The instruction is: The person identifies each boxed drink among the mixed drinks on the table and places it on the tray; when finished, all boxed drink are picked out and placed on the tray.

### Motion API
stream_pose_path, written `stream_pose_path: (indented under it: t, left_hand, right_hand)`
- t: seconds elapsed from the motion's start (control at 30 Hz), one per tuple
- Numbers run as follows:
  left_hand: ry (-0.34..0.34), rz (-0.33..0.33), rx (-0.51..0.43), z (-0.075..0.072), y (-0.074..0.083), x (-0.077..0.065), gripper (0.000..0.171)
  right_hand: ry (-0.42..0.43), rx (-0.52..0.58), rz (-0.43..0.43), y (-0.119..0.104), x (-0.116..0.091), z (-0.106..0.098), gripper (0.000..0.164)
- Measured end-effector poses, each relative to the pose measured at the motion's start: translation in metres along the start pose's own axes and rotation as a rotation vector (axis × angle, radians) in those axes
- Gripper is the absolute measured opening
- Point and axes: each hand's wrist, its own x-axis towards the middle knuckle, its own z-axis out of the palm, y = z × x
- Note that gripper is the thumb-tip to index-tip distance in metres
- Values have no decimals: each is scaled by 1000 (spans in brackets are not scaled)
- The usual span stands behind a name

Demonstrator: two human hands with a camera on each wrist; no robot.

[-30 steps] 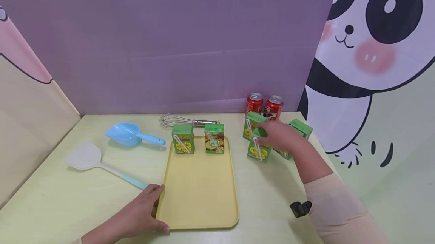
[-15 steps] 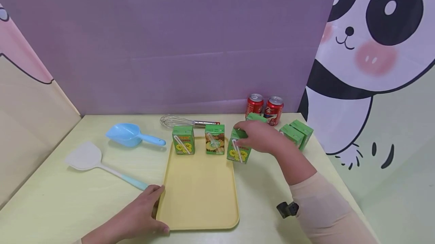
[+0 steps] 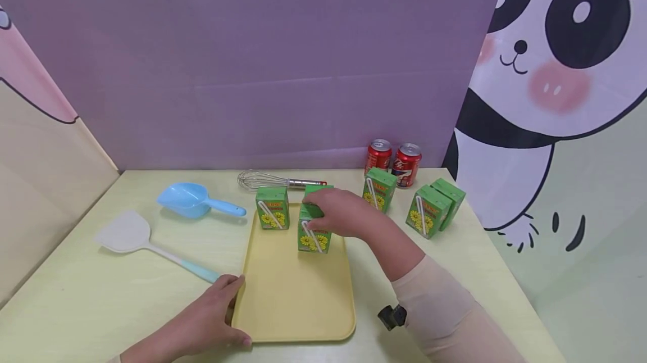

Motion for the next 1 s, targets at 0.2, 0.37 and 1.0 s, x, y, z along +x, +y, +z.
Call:
stream_pose_path:
  t: [0.2, 0.37, 1.0]
  left_hand:
    - [10, 10, 8, 0, 0, 0, 120]
    - [14, 11, 14, 1, 1, 0, 120]
    - [-11, -3, 9, 1, 1, 2, 120]
  right_hand:
    - [11, -17, -79, -20, 16, 13, 50]
    - [2, -26, -81, -37, 27, 20, 50]
    - [-45, -65, -89, -62, 45, 36, 56]
